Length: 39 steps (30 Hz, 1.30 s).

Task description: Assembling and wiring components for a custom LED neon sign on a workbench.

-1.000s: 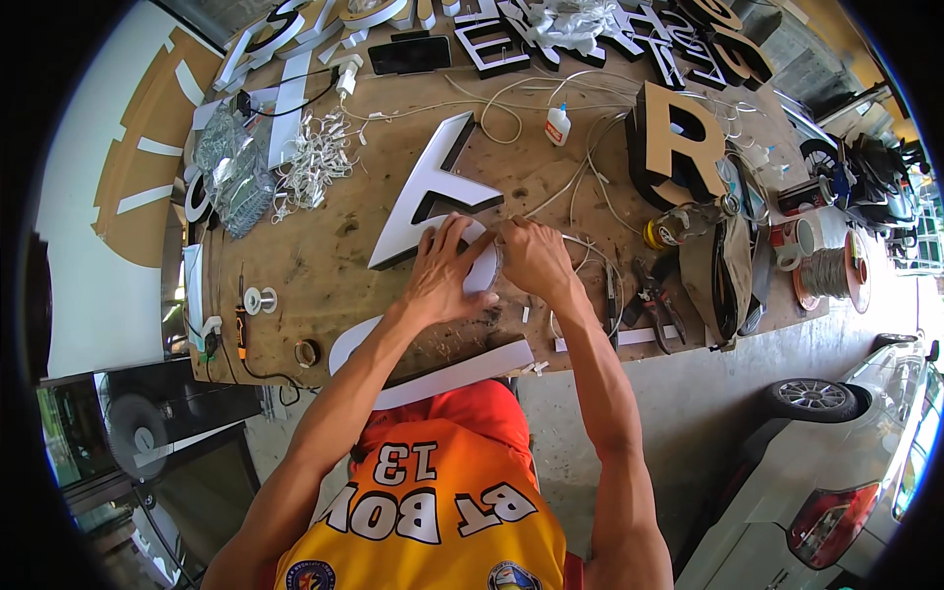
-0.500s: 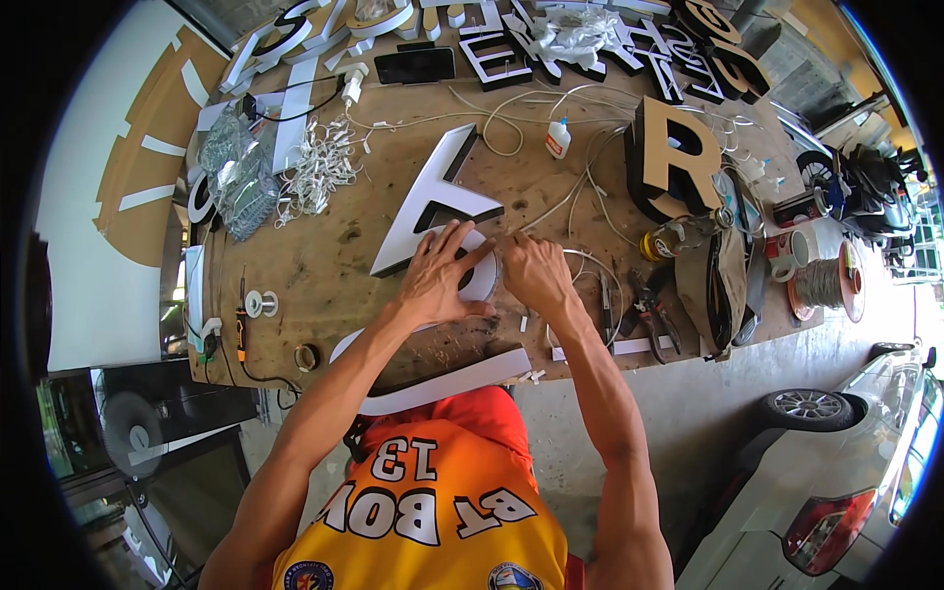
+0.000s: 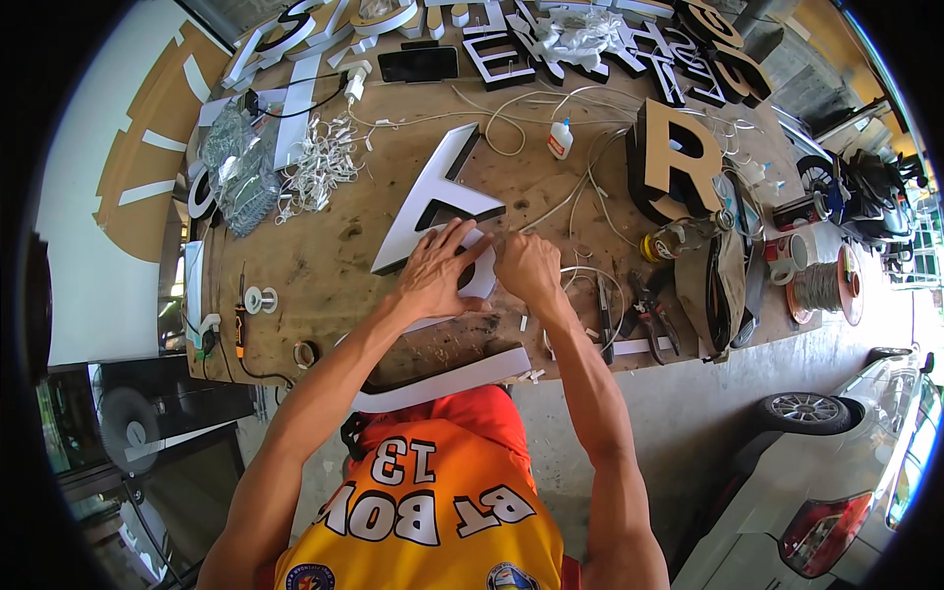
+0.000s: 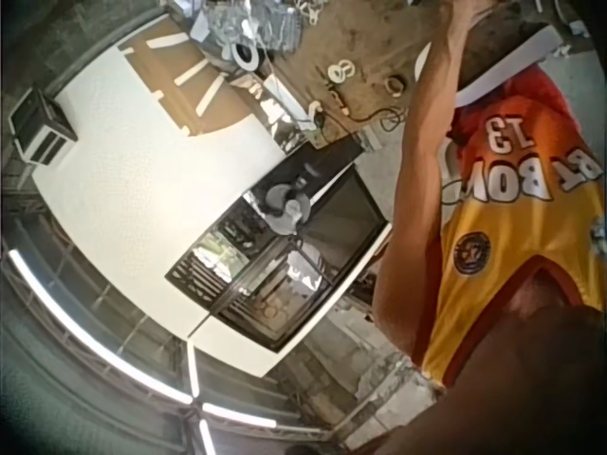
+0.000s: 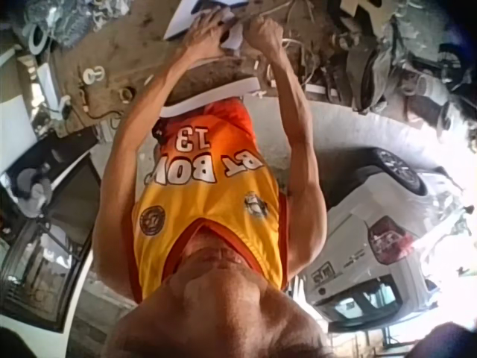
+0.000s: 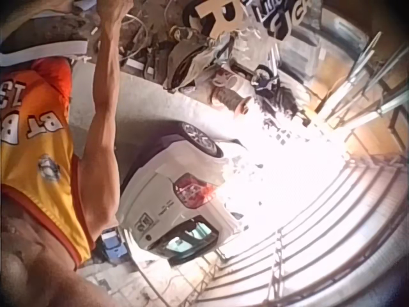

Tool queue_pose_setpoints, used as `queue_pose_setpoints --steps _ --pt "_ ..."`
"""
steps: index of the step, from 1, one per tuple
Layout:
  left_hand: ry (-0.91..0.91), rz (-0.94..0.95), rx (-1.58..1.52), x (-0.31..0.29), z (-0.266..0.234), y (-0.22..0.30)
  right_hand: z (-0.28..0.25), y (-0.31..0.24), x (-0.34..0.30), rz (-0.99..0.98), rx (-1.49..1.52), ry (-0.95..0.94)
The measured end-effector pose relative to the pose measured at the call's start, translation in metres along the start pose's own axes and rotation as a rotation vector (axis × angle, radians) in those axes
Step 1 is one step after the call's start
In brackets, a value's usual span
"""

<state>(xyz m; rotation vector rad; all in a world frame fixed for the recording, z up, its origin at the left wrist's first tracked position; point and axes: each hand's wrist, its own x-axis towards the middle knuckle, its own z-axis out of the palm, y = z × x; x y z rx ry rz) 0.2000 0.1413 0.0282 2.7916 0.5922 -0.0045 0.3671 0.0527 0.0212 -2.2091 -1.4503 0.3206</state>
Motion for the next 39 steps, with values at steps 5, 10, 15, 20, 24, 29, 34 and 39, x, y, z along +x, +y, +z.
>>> queue_pose_setpoints --steps 5,10,15,20,24,29,34,39 --pt "-0.006 -0.013 0.019 0.000 0.002 -0.001 0.006 -0.002 -0.003 0.005 0.012 0.025" --pt "-0.040 -0.005 0.055 -0.003 -0.002 0.000 0.010 0.010 -0.004 -0.045 0.037 -0.001" --pt "0.045 0.002 0.006 -0.010 0.011 -0.007 -0.007 0.020 -0.010 -0.152 0.280 -0.111" --pt "0.052 0.067 0.028 -0.002 0.013 -0.008 -0.004 0.024 -0.030 -0.216 0.222 0.043" --pt "0.049 0.058 0.010 -0.006 0.013 -0.014 -0.037 -0.005 -0.059 -0.012 0.357 0.124" --pt "0.080 0.058 -0.009 -0.005 0.020 -0.014 -0.038 0.016 -0.137 -0.023 0.517 -0.179" --pt "0.104 0.071 -0.049 -0.007 0.021 -0.015 -0.010 0.015 -0.174 -0.279 0.225 -0.174" --pt "0.102 0.060 -0.052 -0.013 0.016 -0.014 0.006 0.010 -0.183 -0.350 0.057 -0.128"
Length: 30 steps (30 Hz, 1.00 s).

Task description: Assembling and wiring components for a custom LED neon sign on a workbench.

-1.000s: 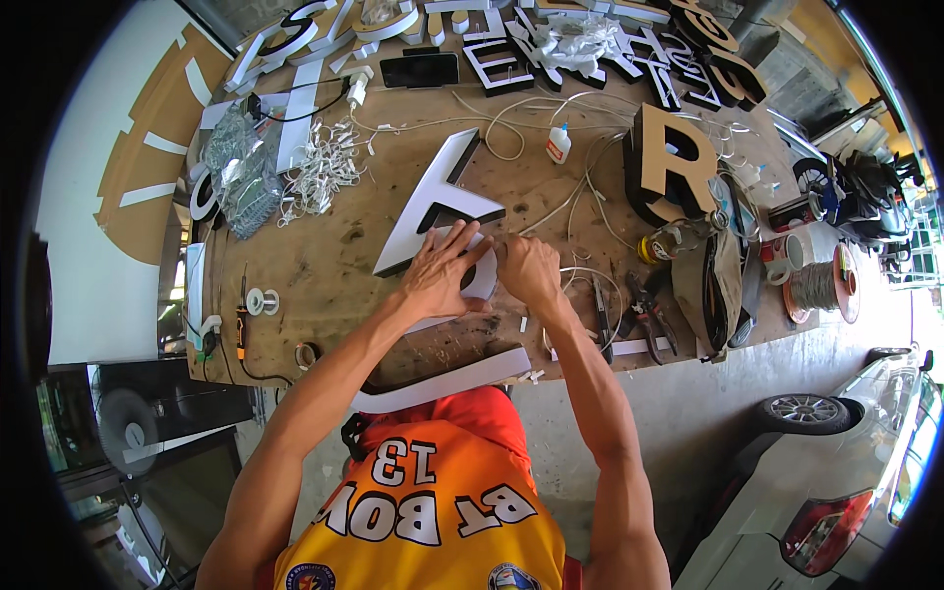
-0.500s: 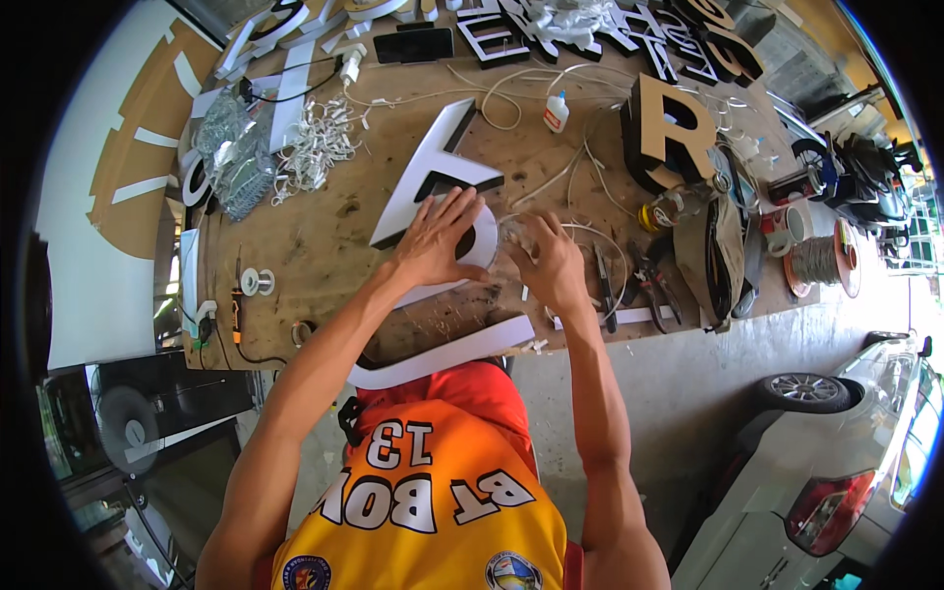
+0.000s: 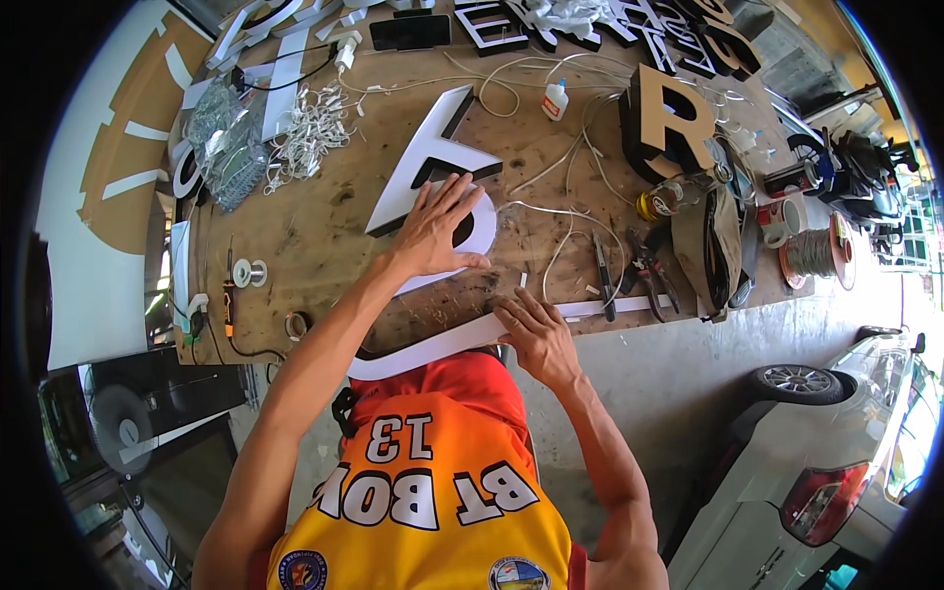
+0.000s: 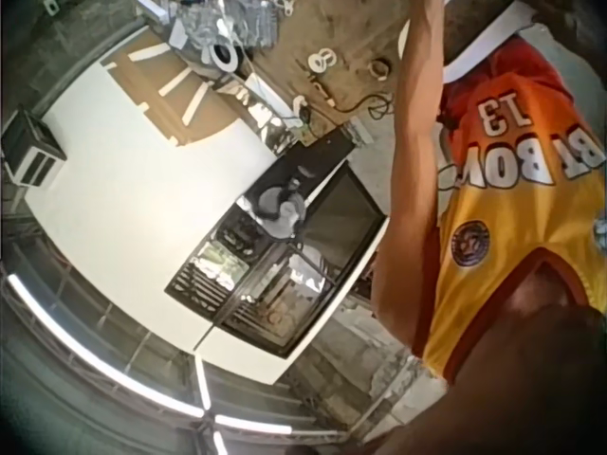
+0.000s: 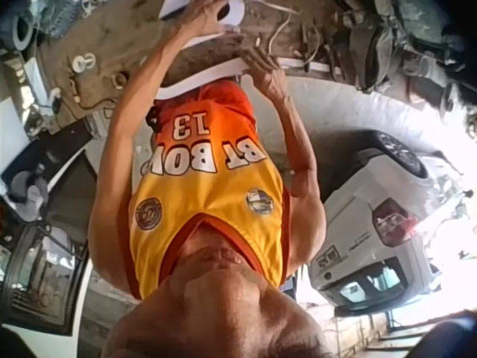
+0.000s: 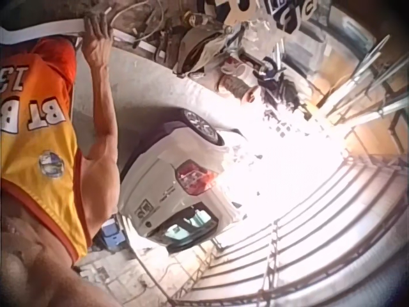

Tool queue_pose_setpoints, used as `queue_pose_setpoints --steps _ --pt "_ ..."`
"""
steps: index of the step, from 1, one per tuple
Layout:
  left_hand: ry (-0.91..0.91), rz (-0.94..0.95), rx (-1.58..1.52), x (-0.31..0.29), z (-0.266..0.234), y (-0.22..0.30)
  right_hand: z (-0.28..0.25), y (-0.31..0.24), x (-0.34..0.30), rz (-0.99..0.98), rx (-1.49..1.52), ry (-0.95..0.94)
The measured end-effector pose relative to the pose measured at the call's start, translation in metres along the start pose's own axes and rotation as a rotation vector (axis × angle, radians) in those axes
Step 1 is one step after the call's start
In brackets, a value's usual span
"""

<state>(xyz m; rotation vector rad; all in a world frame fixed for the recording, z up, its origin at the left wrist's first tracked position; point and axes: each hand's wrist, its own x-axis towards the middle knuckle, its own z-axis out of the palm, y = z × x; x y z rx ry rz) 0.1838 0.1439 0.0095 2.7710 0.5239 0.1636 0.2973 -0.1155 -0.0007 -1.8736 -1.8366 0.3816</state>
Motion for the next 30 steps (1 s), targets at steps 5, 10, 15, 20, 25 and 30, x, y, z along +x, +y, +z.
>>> queue_pose_setpoints --steps 5,10,15,20,25,30 --pt "0.159 0.011 -0.143 -0.042 -0.021 0.010 0.015 0.006 -0.010 -0.025 -0.103 0.014" --pt "0.363 -0.147 -0.435 -0.144 -0.056 0.001 0.012 0.006 -0.012 -0.022 -0.083 0.042" --pt "0.556 -0.610 -0.447 -0.235 -0.053 -0.026 0.006 0.017 -0.019 0.000 0.007 0.294" --pt "0.376 -0.554 -0.267 -0.270 -0.036 0.002 -0.021 0.075 -0.014 0.407 -0.022 0.672" --pt "0.368 -0.510 -0.216 -0.252 -0.007 0.019 -0.047 0.092 -0.006 0.668 0.000 0.623" --pt "0.293 -0.520 -0.042 -0.249 0.003 0.022 -0.039 0.088 0.006 0.552 -0.145 0.555"
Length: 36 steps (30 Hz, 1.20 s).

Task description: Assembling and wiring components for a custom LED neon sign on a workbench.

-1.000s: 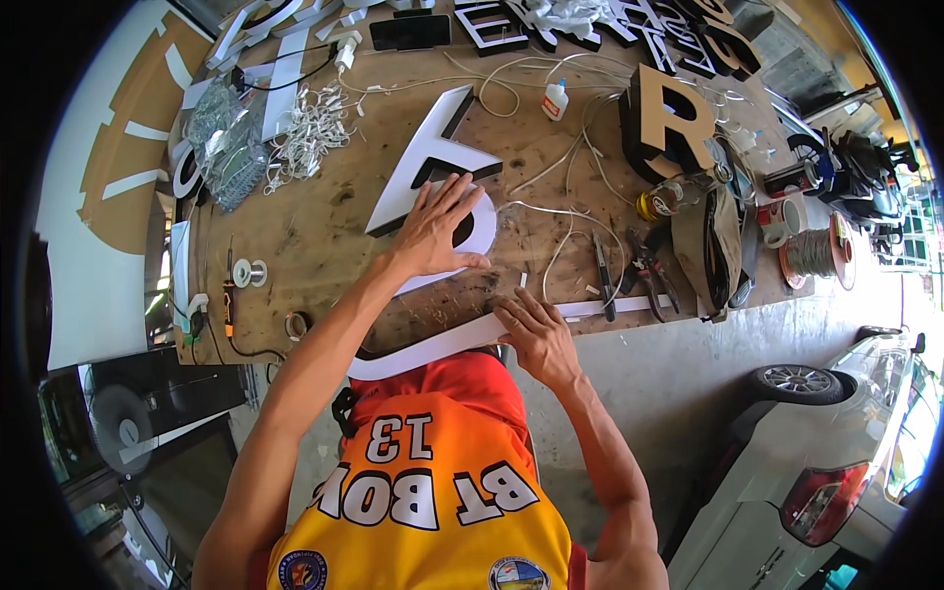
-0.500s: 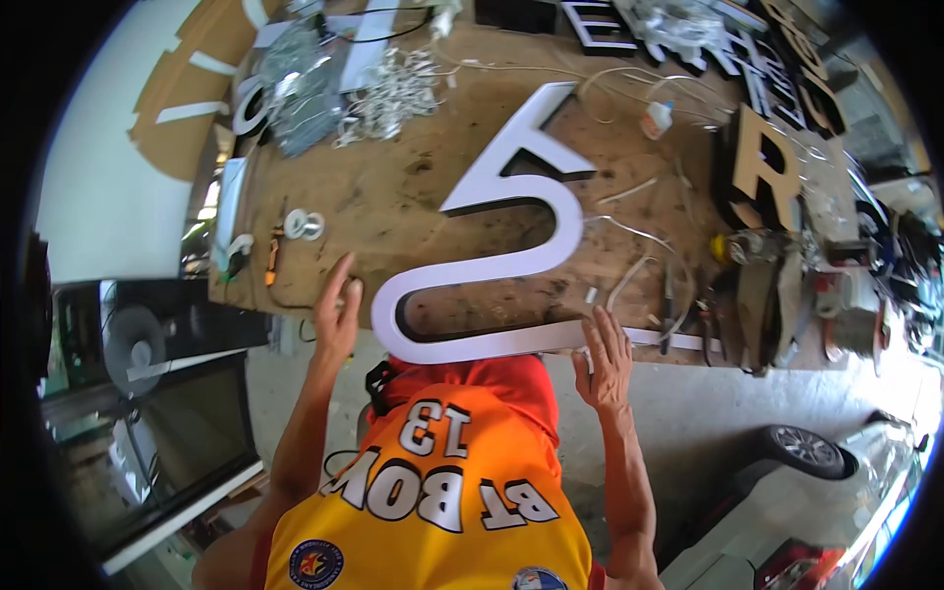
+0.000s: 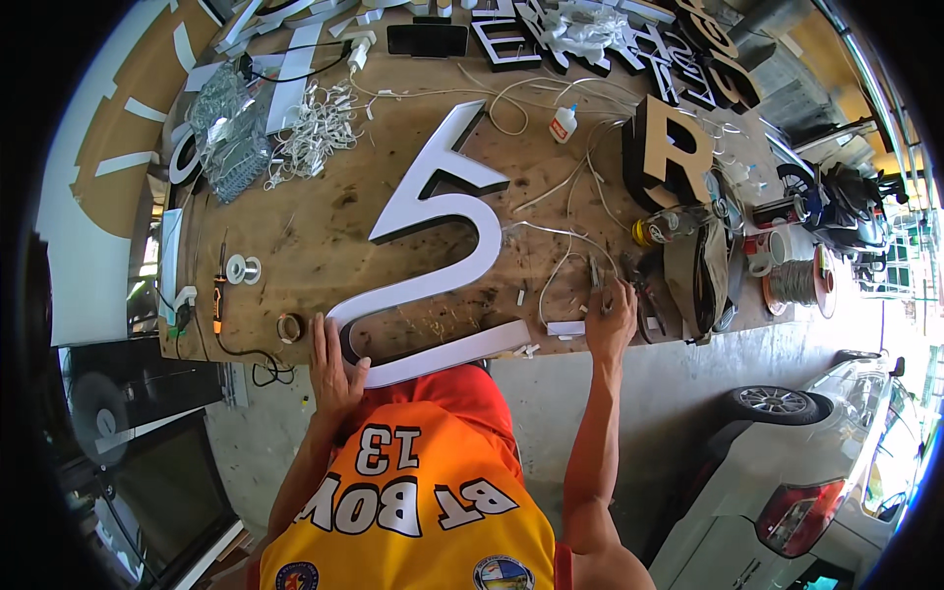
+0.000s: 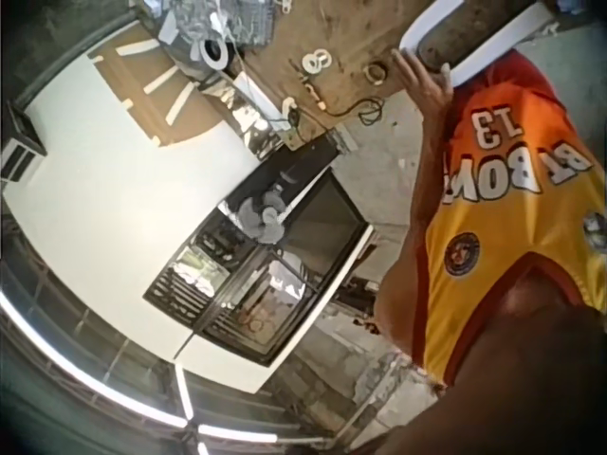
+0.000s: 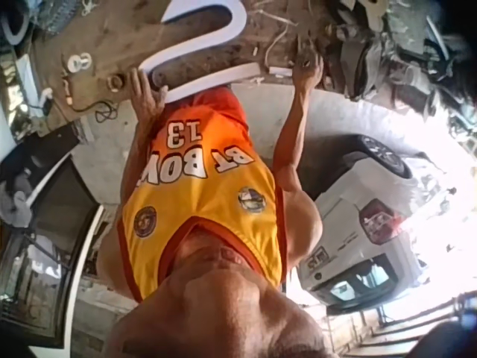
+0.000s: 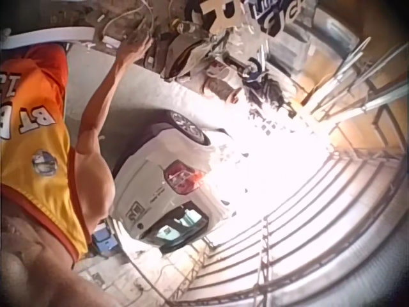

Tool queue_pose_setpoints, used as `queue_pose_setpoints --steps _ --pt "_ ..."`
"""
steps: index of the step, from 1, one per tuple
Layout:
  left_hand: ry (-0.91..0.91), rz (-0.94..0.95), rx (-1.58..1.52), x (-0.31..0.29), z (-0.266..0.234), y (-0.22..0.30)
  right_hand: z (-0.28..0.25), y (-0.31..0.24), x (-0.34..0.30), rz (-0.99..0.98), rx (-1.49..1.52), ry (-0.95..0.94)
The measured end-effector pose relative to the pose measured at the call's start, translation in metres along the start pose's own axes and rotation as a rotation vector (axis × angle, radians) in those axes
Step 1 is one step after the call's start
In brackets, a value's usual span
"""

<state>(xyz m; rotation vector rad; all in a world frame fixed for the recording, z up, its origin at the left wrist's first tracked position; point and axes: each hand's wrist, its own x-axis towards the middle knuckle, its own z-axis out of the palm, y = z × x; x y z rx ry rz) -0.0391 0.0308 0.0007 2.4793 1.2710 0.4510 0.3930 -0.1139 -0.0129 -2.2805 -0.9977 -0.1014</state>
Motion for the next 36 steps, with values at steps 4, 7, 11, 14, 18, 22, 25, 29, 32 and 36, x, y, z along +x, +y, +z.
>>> queue_pose_setpoints --steps 4,7,11,14,18,22,25,29,32,36 --pt "0.037 -0.018 0.107 0.004 -0.007 0.014 0.007 -0.004 -0.007 -0.046 0.004 0.061" --pt "-0.013 0.214 -0.116 0.016 -0.017 0.045 0.010 -0.001 -0.009 -0.035 0.009 0.081" --pt "-0.279 0.388 -0.247 0.023 0.017 0.090 0.014 0.000 0.004 0.010 0.018 0.018" --pt "-0.322 0.388 -0.113 0.025 0.041 0.096 0.016 -0.009 0.023 0.042 -0.010 -0.046" --pt "-0.364 0.315 -0.085 0.032 0.048 0.093 0.016 -0.034 0.047 -0.153 -0.045 -0.086" --pt "-0.330 0.197 -0.333 0.050 0.006 0.101 0.008 -0.036 0.069 -0.227 0.046 0.064" --pt "-0.178 0.167 -0.502 0.071 -0.054 0.118 -0.021 -0.043 0.069 0.210 0.539 0.077" --pt "-0.201 -0.109 -1.293 0.103 -0.100 0.101 -0.034 -0.046 0.057 0.229 0.782 0.259" --pt "-0.131 -0.201 -1.636 0.106 -0.106 0.088 -0.015 -0.059 0.041 0.287 0.920 -0.026" --pt "-0.004 -0.372 -2.056 0.059 -0.061 0.070 0.032 -0.054 0.023 0.220 0.771 -0.086"
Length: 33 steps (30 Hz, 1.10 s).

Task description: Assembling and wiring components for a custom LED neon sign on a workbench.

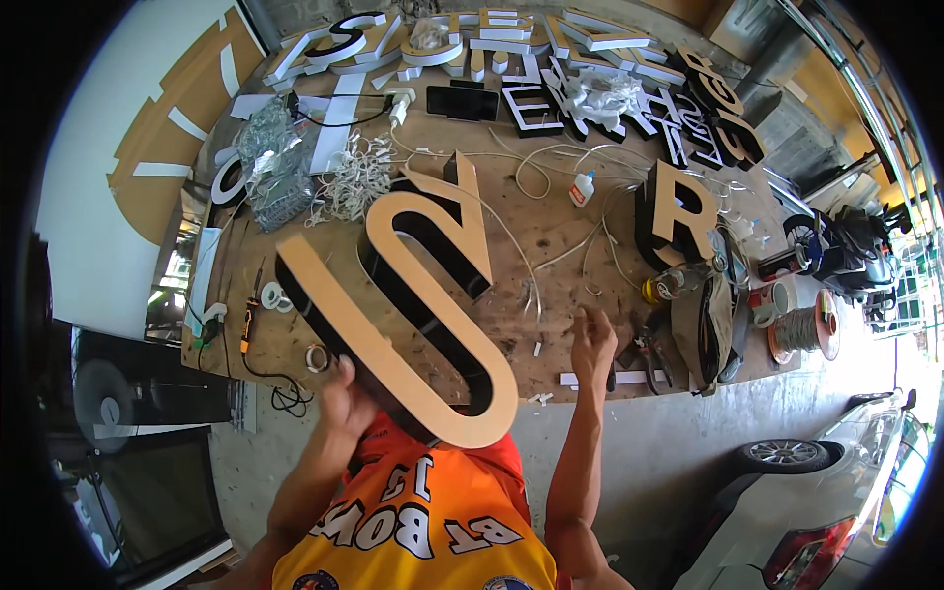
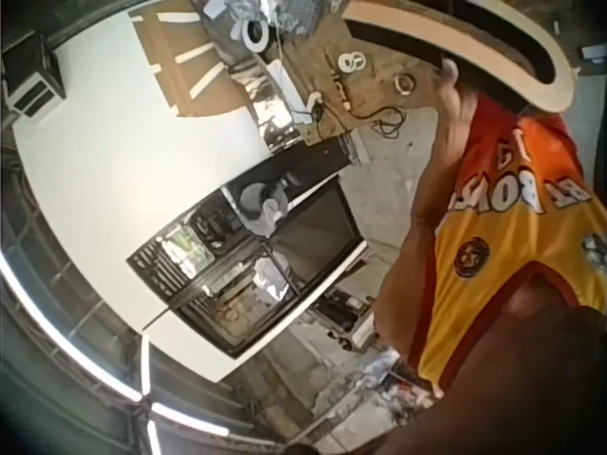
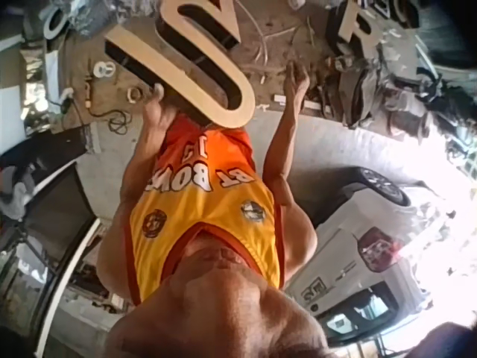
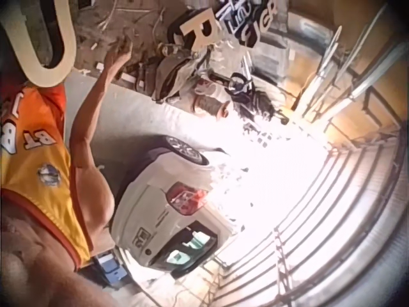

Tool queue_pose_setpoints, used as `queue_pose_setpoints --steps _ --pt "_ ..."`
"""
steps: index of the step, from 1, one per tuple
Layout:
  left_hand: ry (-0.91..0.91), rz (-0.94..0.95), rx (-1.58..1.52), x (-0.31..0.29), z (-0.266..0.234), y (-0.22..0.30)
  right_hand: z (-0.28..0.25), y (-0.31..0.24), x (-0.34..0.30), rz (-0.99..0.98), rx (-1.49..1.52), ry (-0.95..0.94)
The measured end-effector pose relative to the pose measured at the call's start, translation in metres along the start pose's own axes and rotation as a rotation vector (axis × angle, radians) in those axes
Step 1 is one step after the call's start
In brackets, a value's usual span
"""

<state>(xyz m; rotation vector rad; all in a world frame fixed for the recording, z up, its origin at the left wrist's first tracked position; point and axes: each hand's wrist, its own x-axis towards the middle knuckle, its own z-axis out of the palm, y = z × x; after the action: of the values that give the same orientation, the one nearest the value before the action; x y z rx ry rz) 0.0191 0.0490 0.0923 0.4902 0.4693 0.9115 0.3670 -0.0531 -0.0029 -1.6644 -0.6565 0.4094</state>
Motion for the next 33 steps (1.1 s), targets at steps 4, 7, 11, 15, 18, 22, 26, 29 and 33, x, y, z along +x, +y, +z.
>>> queue_pose_setpoints --steps 4,7,11,15,18,22,26,29,33 --pt "-0.041 -0.049 -0.279 -0.025 -0.045 -0.038 0.023 0.013 0.002 0.151 -0.282 -0.036" --pt "-0.057 -0.053 -0.329 -0.030 -0.076 -0.056 0.039 0.029 0.007 -0.044 -0.598 -0.107" --pt "-0.068 -0.082 -0.246 -0.038 -0.106 -0.067 0.076 -0.005 0.005 0.020 -0.887 -0.254" --pt "-0.027 -0.160 -0.130 -0.046 -0.117 -0.066 0.088 0.005 0.008 0.050 -0.962 -0.157" --pt "0.068 -0.250 -0.055 -0.054 -0.118 -0.060 0.089 0.011 0.009 0.039 -0.919 -0.109" --pt "0.201 -0.574 0.369 -0.060 -0.097 -0.049 0.085 0.008 0.009 0.088 -0.936 -0.073" --pt "0.103 -0.714 0.686 -0.038 -0.092 -0.054 0.074 0.016 0.020 0.079 -0.913 -0.113" --pt "-0.108 -0.693 0.841 -0.031 -0.104 -0.044 0.060 0.008 0.032 -0.196 -0.844 0.101" --pt "0.017 -0.499 0.941 -0.028 -0.092 0.041 0.041 -0.030 0.041 -0.403 -0.391 0.241"
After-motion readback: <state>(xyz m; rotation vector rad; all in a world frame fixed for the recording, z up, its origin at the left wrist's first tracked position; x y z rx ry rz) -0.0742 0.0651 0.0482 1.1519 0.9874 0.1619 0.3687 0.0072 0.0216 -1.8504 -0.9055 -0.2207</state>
